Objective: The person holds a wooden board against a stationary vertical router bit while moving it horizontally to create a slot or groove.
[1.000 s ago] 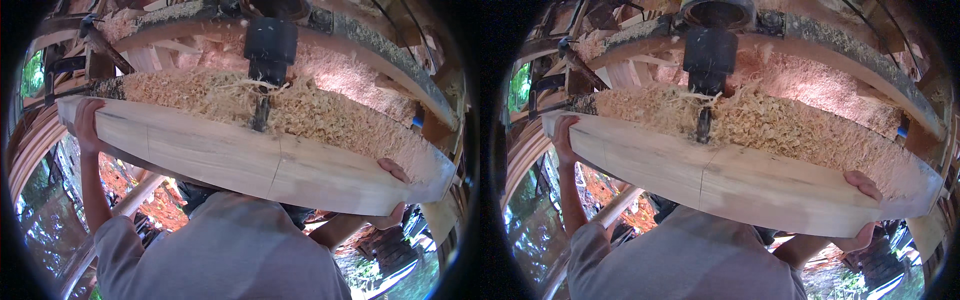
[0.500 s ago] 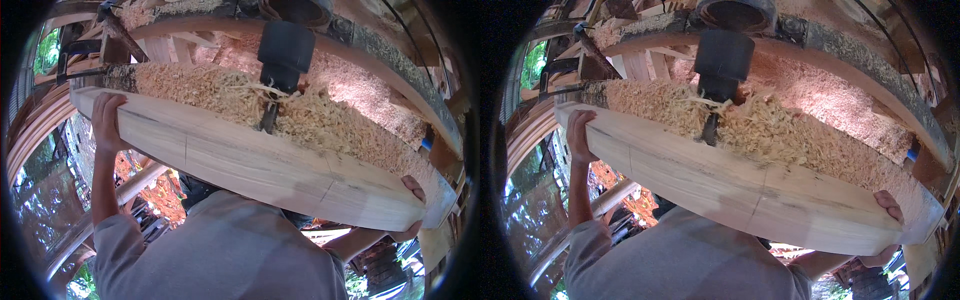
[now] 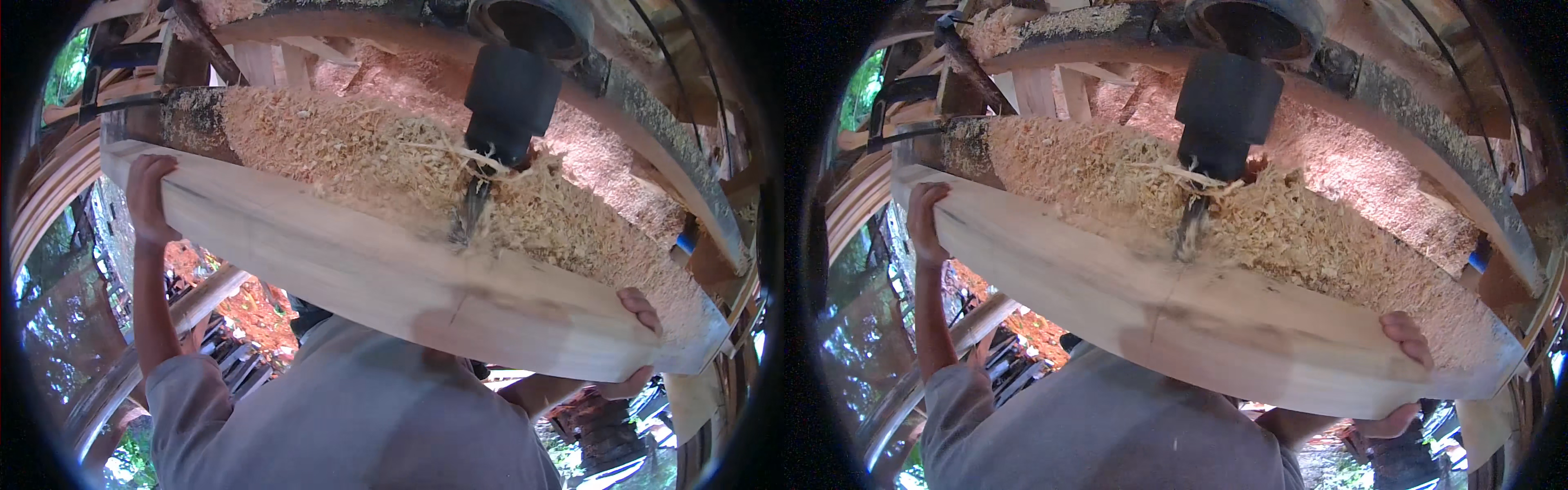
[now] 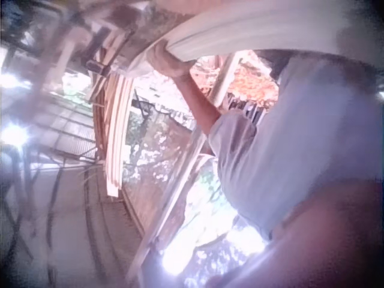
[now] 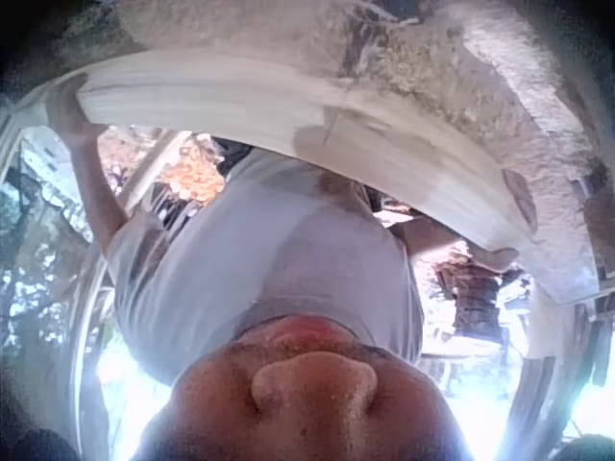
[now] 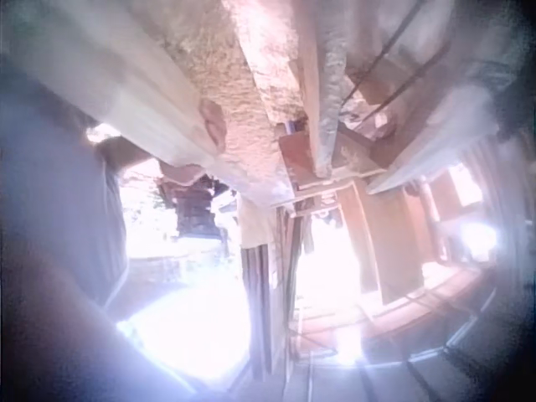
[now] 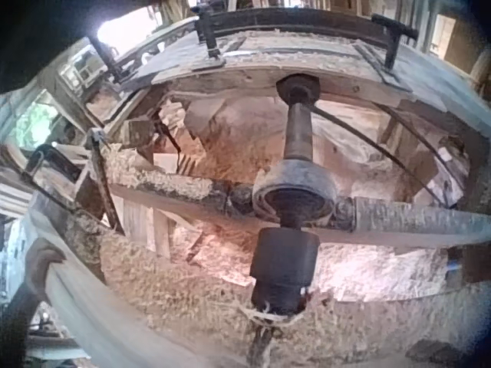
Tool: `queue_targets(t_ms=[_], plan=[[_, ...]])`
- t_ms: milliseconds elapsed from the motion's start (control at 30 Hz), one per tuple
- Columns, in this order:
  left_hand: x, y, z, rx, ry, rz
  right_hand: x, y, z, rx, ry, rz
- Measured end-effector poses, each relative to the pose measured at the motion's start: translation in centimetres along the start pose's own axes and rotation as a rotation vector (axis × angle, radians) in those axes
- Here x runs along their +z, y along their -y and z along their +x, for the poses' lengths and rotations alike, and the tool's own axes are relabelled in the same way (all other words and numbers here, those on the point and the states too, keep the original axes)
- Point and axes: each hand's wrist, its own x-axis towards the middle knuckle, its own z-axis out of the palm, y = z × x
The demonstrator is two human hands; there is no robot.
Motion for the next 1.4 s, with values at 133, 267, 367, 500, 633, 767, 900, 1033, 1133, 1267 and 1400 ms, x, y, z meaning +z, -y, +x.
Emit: queue_targets(t_ms=[133,267,367,500,633,767,900,1033,1133,1267,1400], plan=[[-0.4,-2.2,0.6,0.008,0.03,-0.007,-4.7,-1.3,-0.4,-0.075,0.047,0.02],[-0.1,-9.6,3.6,0.038,0.027,-0.018,-15.2,1.2,0.4,-0.03,0.052,0.066],[-0.4,-12.6,5.5,0.036,0.041,-0.038,-18.2,2.1,1.5,0.048,0.103,-0.01],[0.2,-12.4,4.5,0.007,0.002,-0.052,-16.9,2.0,1.9,0.081,0.064,0.109],[0.5,-9.0,3.5,-0.001,-0.016,-0.047,-15.5,0.8,1.2,0.024,0.046,0.119],[0.4,-1.9,1.3,-0.006,-0.05,0.044,-6.0,-1.1,1.2,0.047,-0.024,0.007],[0.2,0.9,0.1,-0.028,-0.017,0.025,-2.9,-1.4,0.1,0.036,-0.013,-0.14],[0.2,0.4,0.7,-0.017,-0.031,0.018,-2.7,-0.7,0.9,0.046,-0.091,-0.011],[0.7,-3.8,2.3,0.018,-0.046,0.03,-8.7,0.0,1.6,0.124,0.009,0.101],[0.9,-10.1,5.6,0.021,-0.021,-0.032,-15.8,1.2,2.7,0.093,-0.068,0.057],[0.8,-11.9,6.2,-0.009,-0.033,-0.057,-16.8,1.2,3.9,0.072,0.0,0.088]])
